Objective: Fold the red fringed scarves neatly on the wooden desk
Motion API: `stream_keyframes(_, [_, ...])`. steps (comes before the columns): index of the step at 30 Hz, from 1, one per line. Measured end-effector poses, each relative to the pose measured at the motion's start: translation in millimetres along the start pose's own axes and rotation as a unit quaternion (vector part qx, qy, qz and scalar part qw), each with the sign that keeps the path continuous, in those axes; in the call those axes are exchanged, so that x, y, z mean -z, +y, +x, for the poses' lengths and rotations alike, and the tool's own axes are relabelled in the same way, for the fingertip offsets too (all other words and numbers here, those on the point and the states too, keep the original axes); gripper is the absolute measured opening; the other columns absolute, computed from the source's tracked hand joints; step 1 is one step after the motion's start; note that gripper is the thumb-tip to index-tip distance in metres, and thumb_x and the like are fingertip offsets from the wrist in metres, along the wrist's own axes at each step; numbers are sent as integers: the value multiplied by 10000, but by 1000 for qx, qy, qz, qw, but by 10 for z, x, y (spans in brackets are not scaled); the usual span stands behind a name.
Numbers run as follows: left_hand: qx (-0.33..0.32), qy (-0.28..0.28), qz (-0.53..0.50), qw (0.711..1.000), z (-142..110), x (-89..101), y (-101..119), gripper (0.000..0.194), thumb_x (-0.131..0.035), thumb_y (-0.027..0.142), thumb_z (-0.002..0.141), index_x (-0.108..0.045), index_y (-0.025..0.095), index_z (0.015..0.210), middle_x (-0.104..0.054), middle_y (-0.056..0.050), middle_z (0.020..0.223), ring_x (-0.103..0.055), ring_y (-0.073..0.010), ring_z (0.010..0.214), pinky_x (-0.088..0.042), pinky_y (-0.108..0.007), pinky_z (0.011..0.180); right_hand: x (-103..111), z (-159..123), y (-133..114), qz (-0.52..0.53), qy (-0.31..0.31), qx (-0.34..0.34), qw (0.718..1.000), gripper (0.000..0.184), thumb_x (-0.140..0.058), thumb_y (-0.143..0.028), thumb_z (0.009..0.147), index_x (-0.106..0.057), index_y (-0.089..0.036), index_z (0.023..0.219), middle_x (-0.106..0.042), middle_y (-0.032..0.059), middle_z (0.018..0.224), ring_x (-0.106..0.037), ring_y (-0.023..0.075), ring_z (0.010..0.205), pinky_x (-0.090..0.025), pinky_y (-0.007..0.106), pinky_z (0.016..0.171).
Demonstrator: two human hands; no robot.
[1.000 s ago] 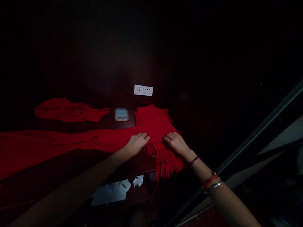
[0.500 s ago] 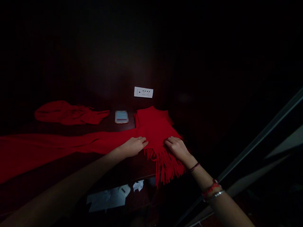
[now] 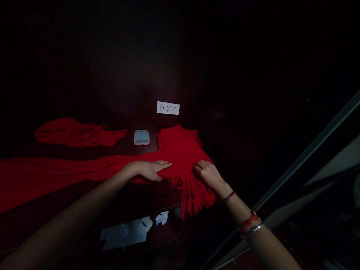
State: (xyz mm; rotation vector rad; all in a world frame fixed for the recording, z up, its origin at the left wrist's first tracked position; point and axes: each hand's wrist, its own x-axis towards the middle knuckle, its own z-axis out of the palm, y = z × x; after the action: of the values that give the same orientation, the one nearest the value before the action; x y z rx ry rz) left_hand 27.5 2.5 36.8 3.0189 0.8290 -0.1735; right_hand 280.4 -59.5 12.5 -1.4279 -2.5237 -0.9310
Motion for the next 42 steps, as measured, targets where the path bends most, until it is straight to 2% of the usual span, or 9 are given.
stream_keyframes(2, [-18, 70, -40, 997, 96, 146, -124, 475, -404, 271, 814, -276, 166, 1260, -374, -91, 1272, -413, -126, 1095, -364, -203, 827, 4, -10, -6, 3, 0, -6, 1000, 127, -453, -177, 803, -572, -153, 841, -568, 47, 772, -461, 156, 705, -322, 269, 627])
stream_keyframes(6, [157, 225, -127, 953, 503, 233, -342, 385, -349, 268, 845, -413, 21, 1134, -490, -159, 1143, -477, -148, 980, -370, -220, 786, 0, -17, -9, 4, -1, -11, 1000, 128, -456, -173, 800, -576, -155, 842, -569, 47, 771, -469, 158, 710, -331, 269, 627])
stream_keyframes(11, [208, 188, -177, 943, 875, 152, -588, 288, -562, 236, 692, -564, 52, 913, -614, -83, 849, -547, -132, 703, -402, -195, 607, -34, -38, -12, 13, 2, -21, 1000, 151, -453, -160, 800, -578, -158, 885, -576, 60, 803, -479, 162, 749, -346, 272, 646])
stream_keyframes(18, [215, 216, -182, 935, 965, 205, -805, 219, -519, 222, 706, -574, 97, 877, -571, -39, 766, -524, -141, 698, -391, -221, 612, -99, -68, -30, 23, 7, -38, 999, 192, -445, -165, 801, -580, -156, 937, -587, 71, 850, -489, 177, 785, -369, 285, 680])
stream_keyframes(22, [193, 237, -147, 941, 909, 43, -681, 341, -512, 279, 724, -516, 136, 1034, -537, -78, 969, -492, -188, 897, -374, -281, 770, -89, -92, -37, 39, 6, -51, 998, 217, -431, -161, 801, -580, -157, 959, -591, 74, 864, -490, 185, 797, -372, 295, 703])
stream_keyframes(26, [162, 309, -54, 936, 769, -150, -311, 485, -387, 411, 795, -342, 203, 1231, -277, -118, 1294, -263, -258, 1172, -236, -407, 932, 7, -54, 27, 118, 2, -87, 989, 229, -408, -156, 796, -587, -192, 934, -590, 44, 868, -494, 164, 809, -370, 285, 740])
stream_keyframes(32, [84, 100, -125, 984, 619, -312, 223, 682, -242, 640, 743, -113, 289, 1313, 33, -64, 1391, 40, -280, 1248, -114, -492, 964, -13, 285, 253, 184, -5, -250, 951, 340, -332, -270, 829, -502, -144, 1095, -512, 100, 1092, -456, 178, 994, -349, 281, 844])
stream_keyframes(37, [97, 57, -152, 982, 510, -328, 303, 725, -249, 700, 687, -43, 367, 1297, 166, -24, 1364, 132, -323, 1218, -60, -560, 933, -356, 369, 324, 189, -162, -286, 925, 492, -251, -418, 838, -335, -172, 1256, -289, 108, 1320, -260, 249, 1192, -279, 403, 919])
stream_keyframes(42, [96, 10, -175, 980, 414, -266, 273, 611, -175, 671, 728, -110, 412, 1277, 131, 29, 1369, 106, -336, 1218, -56, -580, 921, -439, 319, 363, 199, -231, -306, 902, 515, -182, -399, 849, -272, -146, 1288, -195, 91, 1363, -182, 254, 1228, -217, 433, 957])
